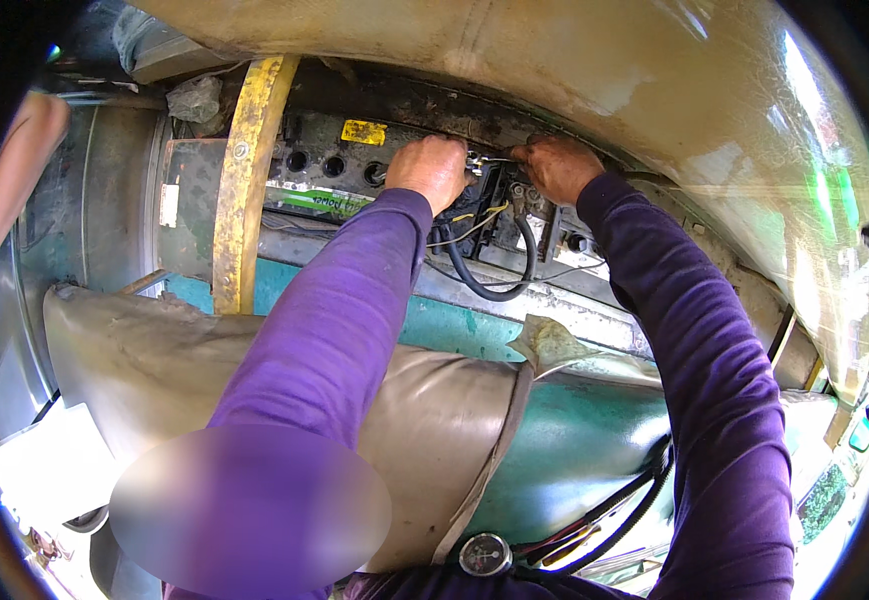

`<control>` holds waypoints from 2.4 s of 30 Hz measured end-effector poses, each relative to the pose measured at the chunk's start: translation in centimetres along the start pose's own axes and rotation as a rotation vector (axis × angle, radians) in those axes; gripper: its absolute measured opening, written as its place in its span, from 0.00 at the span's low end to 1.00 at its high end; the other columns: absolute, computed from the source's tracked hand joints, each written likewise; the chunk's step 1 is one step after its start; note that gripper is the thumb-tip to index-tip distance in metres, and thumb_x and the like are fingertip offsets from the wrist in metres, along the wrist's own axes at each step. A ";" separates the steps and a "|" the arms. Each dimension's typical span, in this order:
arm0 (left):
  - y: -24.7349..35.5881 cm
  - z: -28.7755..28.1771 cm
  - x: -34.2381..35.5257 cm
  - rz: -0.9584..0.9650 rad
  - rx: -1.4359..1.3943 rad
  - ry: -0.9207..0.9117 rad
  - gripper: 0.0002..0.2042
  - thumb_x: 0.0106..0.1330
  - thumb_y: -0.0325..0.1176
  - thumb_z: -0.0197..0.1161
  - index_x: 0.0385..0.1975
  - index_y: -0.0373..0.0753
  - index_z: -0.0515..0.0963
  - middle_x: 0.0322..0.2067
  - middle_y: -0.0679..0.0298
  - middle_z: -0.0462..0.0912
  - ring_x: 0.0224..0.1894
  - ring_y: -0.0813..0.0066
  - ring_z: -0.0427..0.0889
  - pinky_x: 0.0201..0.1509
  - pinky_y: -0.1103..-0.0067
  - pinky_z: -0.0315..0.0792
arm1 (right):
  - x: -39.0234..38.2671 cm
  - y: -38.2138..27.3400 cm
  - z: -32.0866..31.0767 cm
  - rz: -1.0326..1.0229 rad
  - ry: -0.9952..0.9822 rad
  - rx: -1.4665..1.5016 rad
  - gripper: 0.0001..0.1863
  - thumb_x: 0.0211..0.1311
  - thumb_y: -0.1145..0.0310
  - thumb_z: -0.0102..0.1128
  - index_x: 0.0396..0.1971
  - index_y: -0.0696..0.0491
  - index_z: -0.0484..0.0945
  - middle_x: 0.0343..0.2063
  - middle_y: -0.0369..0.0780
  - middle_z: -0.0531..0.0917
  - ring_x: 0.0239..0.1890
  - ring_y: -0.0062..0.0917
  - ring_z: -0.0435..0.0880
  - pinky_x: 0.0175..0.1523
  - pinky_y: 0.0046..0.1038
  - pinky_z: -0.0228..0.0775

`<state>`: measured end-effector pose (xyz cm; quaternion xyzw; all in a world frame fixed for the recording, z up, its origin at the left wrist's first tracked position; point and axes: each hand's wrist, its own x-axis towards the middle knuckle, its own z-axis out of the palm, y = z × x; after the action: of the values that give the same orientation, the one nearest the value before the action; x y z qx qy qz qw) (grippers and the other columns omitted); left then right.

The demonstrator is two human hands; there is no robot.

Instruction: The person works on the electrical system of a vehicle, using a portable light to illuminate the area. They use pliers and a wrench to manipulate wires and connectors under the dashboard. Another person is visible in the driver's seat.

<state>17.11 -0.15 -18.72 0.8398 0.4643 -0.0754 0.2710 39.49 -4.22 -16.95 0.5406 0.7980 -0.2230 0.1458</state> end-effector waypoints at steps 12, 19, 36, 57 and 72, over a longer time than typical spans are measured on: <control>-0.3 -0.1 0.1 -0.005 0.033 -0.039 0.17 0.61 0.45 0.73 0.39 0.37 0.89 0.40 0.46 0.89 0.47 0.46 0.88 0.54 0.58 0.81 | 2.0 -8.5 -7.1 0.202 -0.085 -0.189 0.13 0.63 0.67 0.57 0.37 0.50 0.91 0.40 0.45 0.91 0.47 0.40 0.90 0.50 0.39 0.83; 0.1 -0.4 0.1 0.013 -0.009 -0.008 0.21 0.60 0.46 0.74 0.47 0.38 0.85 0.42 0.46 0.88 0.47 0.46 0.87 0.55 0.58 0.80 | -0.6 -0.6 -1.0 0.111 -0.034 -0.057 0.20 0.65 0.70 0.55 0.55 0.47 0.83 0.45 0.48 0.88 0.49 0.44 0.88 0.52 0.47 0.82; -0.3 0.1 0.5 0.013 -0.012 -0.003 0.20 0.59 0.45 0.75 0.46 0.38 0.86 0.41 0.46 0.88 0.47 0.46 0.87 0.55 0.59 0.80 | 1.4 -0.5 -1.3 0.074 -0.126 -0.012 0.24 0.60 0.75 0.57 0.57 0.47 0.83 0.46 0.50 0.87 0.51 0.46 0.86 0.56 0.46 0.79; 0.0 -0.4 0.2 -0.022 -0.064 -0.026 0.18 0.61 0.45 0.75 0.42 0.37 0.87 0.42 0.46 0.88 0.48 0.46 0.87 0.54 0.58 0.80 | 6.6 -6.7 -5.6 0.200 -0.263 0.009 0.16 0.65 0.67 0.53 0.42 0.53 0.89 0.49 0.52 0.87 0.54 0.46 0.87 0.58 0.46 0.79; -0.2 0.1 0.2 0.030 -0.016 0.040 0.22 0.58 0.46 0.77 0.45 0.37 0.86 0.38 0.46 0.88 0.44 0.45 0.88 0.52 0.59 0.81 | -1.3 -1.1 0.6 0.120 0.035 0.017 0.18 0.61 0.69 0.58 0.51 0.47 0.85 0.40 0.49 0.89 0.43 0.48 0.89 0.48 0.47 0.83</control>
<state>17.07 0.02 -18.96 0.8458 0.4576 -0.0507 0.2695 38.93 -5.91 -16.67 0.5923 0.7648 -0.2111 0.1404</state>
